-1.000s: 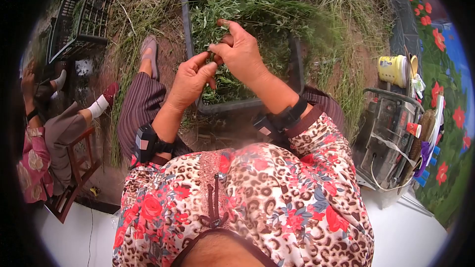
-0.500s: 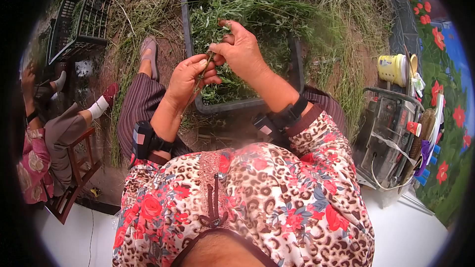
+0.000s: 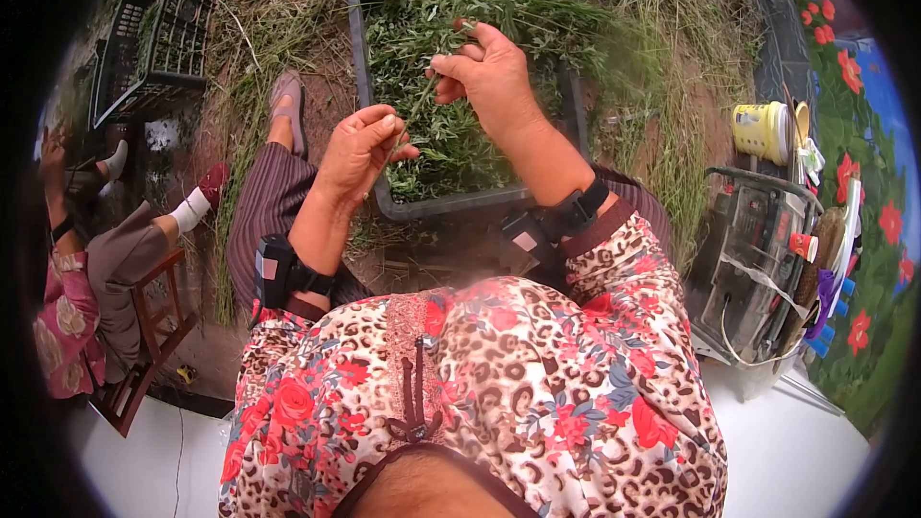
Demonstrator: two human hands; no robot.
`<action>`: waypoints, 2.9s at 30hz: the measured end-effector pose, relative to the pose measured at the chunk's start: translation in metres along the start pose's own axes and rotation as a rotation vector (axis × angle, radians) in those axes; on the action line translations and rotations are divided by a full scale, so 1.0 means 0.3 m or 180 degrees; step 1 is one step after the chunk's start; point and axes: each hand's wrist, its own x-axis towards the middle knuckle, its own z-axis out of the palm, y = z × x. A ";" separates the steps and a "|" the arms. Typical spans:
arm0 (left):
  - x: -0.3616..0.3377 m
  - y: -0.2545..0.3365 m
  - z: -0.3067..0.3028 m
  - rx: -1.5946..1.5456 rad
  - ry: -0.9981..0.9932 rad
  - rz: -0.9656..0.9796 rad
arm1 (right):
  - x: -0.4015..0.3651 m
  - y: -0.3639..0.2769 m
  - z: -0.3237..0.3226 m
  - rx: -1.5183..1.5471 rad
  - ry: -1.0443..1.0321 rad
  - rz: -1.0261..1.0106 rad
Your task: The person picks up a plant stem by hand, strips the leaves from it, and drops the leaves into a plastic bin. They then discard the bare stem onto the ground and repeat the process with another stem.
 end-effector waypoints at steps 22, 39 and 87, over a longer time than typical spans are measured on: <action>-0.023 -0.020 0.047 0.1634 0.0176 0.0334 | -0.014 0.051 0.028 -0.0263 0.0089 0.0189; -0.015 -0.004 0.038 0.1579 0.0522 0.0094 | 0.036 -0.004 -0.042 -0.0067 -0.0130 -0.0030; 0.017 0.004 -0.035 -0.1019 0.0305 0.0202 | -0.104 0.037 0.092 -0.1259 -0.0896 0.0177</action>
